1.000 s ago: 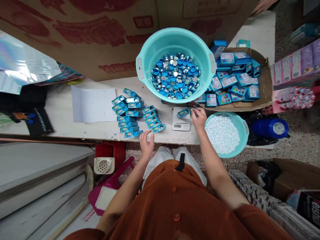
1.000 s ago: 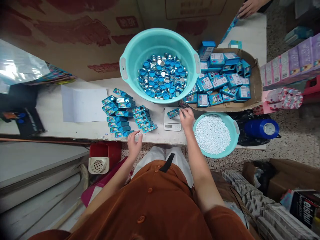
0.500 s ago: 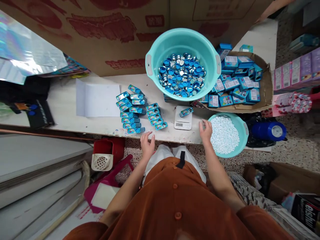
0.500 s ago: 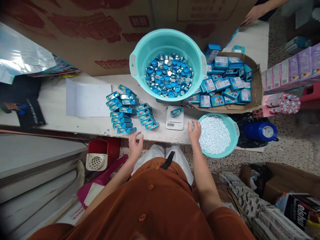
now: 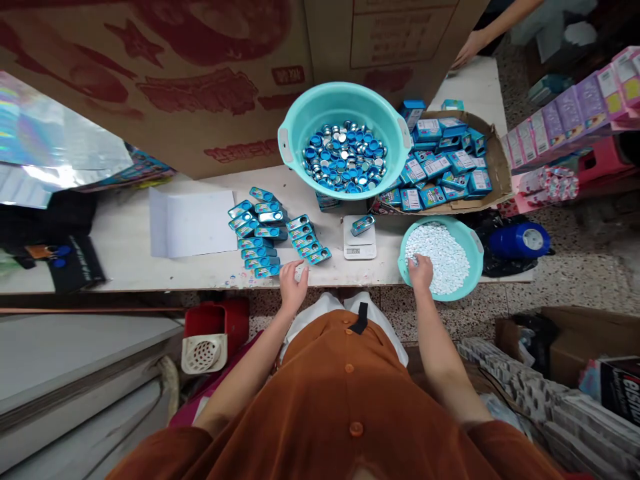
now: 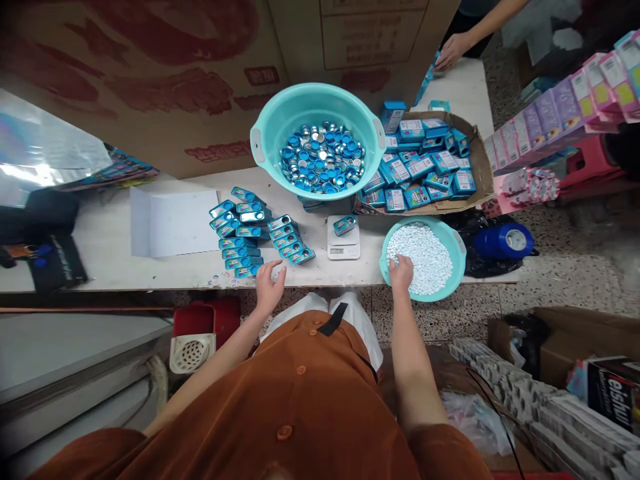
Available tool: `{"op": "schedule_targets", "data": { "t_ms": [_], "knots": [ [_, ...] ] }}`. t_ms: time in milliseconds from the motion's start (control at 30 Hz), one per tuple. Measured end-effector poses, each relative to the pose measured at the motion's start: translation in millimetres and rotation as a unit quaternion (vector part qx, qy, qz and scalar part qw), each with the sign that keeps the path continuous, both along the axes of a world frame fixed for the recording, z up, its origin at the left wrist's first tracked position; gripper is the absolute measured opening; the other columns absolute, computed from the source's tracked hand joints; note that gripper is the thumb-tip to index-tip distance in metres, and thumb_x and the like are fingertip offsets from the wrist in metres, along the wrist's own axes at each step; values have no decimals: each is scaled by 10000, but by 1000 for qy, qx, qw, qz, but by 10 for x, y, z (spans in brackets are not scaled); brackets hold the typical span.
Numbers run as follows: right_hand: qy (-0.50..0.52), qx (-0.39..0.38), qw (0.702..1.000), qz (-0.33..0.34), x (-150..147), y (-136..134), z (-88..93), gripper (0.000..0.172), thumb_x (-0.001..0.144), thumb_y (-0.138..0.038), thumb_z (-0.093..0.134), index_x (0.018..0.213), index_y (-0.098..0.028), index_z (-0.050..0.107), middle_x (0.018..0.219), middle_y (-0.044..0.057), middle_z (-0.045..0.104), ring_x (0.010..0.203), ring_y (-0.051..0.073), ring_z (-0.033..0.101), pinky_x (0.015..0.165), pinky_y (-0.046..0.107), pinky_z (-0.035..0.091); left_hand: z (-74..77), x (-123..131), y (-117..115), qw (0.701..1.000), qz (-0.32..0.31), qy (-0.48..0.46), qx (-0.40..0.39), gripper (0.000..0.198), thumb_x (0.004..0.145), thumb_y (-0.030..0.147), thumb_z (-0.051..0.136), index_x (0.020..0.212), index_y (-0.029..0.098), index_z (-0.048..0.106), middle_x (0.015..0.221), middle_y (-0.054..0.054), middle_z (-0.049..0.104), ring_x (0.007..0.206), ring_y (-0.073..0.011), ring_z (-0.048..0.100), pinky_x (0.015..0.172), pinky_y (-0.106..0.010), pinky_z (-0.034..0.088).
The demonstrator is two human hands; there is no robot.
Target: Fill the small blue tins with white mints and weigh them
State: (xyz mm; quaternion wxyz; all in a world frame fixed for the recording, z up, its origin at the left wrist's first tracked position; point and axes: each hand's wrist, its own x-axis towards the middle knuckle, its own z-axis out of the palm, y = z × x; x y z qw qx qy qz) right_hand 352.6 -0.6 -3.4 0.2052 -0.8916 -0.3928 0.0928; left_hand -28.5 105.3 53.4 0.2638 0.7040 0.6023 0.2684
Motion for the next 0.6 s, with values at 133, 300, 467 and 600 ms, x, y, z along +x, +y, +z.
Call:
{"op": "schedule_targets", "data": {
  "t_ms": [133, 300, 467, 600],
  "knots": [
    [23, -17, 1000, -4, 71, 93, 12, 217, 753, -316, 522, 843, -158, 640, 846, 80, 592, 809, 198, 518, 780, 325, 418, 38, -78, -20, 1000, -10, -2, 2, 245, 873, 349, 484, 1022, 205, 614, 1019, -88, 643, 1022, -254, 544, 942, -426, 401],
    [62, -33, 996, -48, 131, 158, 27, 165, 691, -338, 584, 691, -176, 614, 656, 34, 580, 699, 190, 525, 719, 321, 422, 25, -218, -84, 1000, -24, -7, 4, 233, 873, 353, 483, 1012, 216, 610, 1002, -88, 632, 1019, -257, 540, 933, -429, 405],
    [93, -58, 992, -67, 179, 173, 10, 128, 623, -280, 628, 694, -174, 645, 649, 29, 621, 671, 187, 543, 701, 312, 417, -13, -339, -95, 999, -45, -11, 5, 230, 871, 354, 488, 1013, 219, 608, 997, -88, 626, 1014, -256, 542, 932, -428, 407],
    [104, -46, 989, -91, 127, 140, -24, 159, 631, -288, 615, 721, -164, 659, 681, 46, 645, 656, 188, 542, 698, 316, 418, -30, -446, -78, 998, -53, -13, 19, 233, 871, 354, 491, 1024, 218, 602, 1010, -87, 629, 1028, -256, 535, 941, -428, 405]
  ]
}}
